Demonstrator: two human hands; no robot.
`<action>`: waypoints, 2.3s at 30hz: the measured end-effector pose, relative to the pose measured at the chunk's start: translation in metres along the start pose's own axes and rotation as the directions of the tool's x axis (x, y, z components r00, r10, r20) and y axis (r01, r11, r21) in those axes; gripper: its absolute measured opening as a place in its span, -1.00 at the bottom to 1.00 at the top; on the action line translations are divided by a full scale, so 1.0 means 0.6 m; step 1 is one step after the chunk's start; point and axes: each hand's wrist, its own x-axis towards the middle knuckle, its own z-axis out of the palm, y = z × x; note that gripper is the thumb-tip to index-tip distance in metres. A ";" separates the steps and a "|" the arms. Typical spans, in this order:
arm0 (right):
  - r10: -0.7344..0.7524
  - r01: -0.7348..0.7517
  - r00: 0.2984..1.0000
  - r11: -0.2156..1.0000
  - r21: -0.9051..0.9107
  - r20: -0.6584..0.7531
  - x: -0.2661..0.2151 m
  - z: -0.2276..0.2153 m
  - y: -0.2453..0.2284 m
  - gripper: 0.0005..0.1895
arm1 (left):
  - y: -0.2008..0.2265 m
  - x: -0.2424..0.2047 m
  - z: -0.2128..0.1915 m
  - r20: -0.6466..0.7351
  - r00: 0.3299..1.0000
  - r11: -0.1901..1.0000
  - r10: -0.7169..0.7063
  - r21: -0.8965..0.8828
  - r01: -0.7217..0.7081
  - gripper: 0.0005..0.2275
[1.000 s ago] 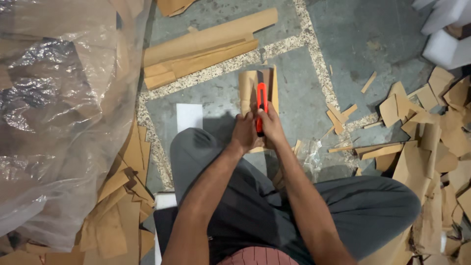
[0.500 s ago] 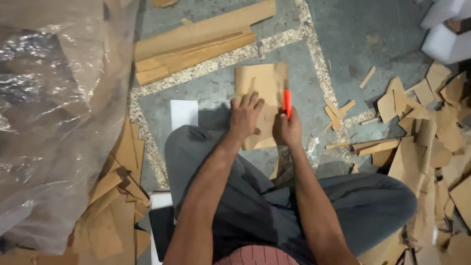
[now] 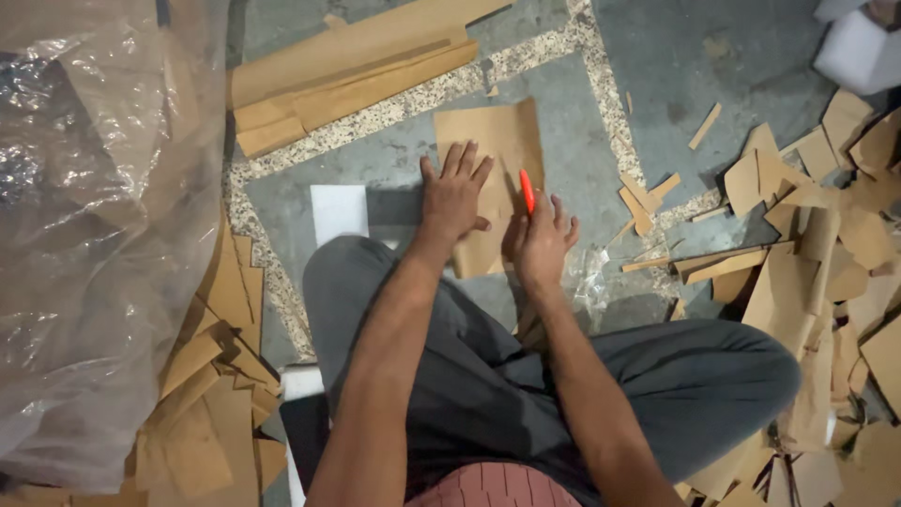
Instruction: The person sits on the floor and uses a red utility knife to cut and fold brown cardboard pieces. They repeatedly score, fold, and trim the cardboard into smaller rectangular shapes, discarding offcuts onto the surrounding floor.
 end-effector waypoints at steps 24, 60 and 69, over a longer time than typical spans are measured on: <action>0.311 -0.478 0.875 0.440 0.760 0.371 -0.031 0.059 0.039 -0.48 | -0.045 0.001 0.014 -0.043 0.994 0.985 0.105 -0.135 -0.110 -0.06; 0.202 -0.289 0.771 0.956 0.049 0.604 -0.009 0.022 -0.037 -0.28 | -0.040 0.003 0.021 -0.041 0.996 0.987 0.074 -0.141 -0.079 0.05; 0.124 -0.258 0.833 0.949 0.180 0.540 -0.018 0.026 -0.032 -0.29 | -0.039 0.002 0.025 -0.031 0.997 0.989 0.064 -0.132 -0.067 0.06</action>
